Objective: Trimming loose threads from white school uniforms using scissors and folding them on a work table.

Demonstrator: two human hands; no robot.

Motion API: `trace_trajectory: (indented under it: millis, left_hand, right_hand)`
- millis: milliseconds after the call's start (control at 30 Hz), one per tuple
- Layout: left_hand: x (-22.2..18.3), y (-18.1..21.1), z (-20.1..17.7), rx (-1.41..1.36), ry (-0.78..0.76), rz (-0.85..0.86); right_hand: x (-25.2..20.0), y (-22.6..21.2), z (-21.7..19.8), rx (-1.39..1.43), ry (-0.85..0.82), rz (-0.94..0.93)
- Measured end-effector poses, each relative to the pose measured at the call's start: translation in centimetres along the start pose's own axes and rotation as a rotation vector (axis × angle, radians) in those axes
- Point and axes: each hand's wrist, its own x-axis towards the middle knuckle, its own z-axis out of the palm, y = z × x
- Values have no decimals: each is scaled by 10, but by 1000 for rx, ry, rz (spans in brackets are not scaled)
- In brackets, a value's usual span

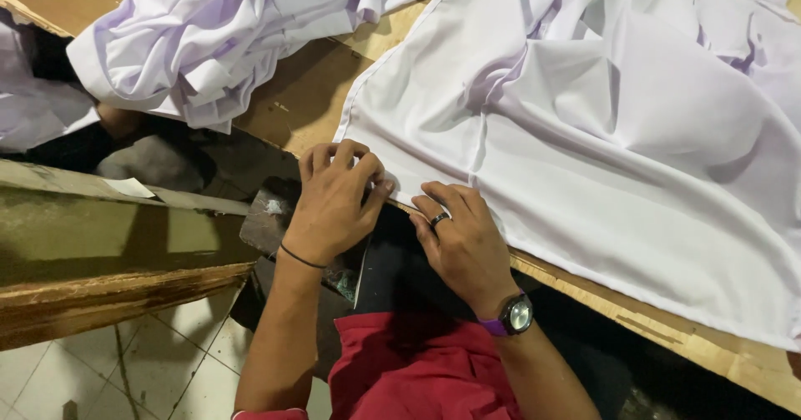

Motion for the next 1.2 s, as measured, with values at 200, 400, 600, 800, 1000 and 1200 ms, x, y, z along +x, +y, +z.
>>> trace_trajectory:
  millis: [200,400,600,800,1000,1200]
  left_hand:
    - [0,-11,-3,-39,-5,-51]
    - [2,-19,-3,1,44,-33]
    - [5,-26,-4,-21,53,-63]
    - [9,-32,-1,-83,48,-97]
    - [9,-35,-1,-105,88,-96]
    - [7,-40,11,-108,158,-102]
  right_hand:
    - [-1,2,1,-11,-15,13]
    - [0,1,-1,2,-31,35]
    - [1,1,1,-31,-49,34]
    - [-2,1,-2,-119,-102,-12]
    - [-1,0,-2,-151,-121,-16]
    - [-2,0,1,-144,-115,-4]
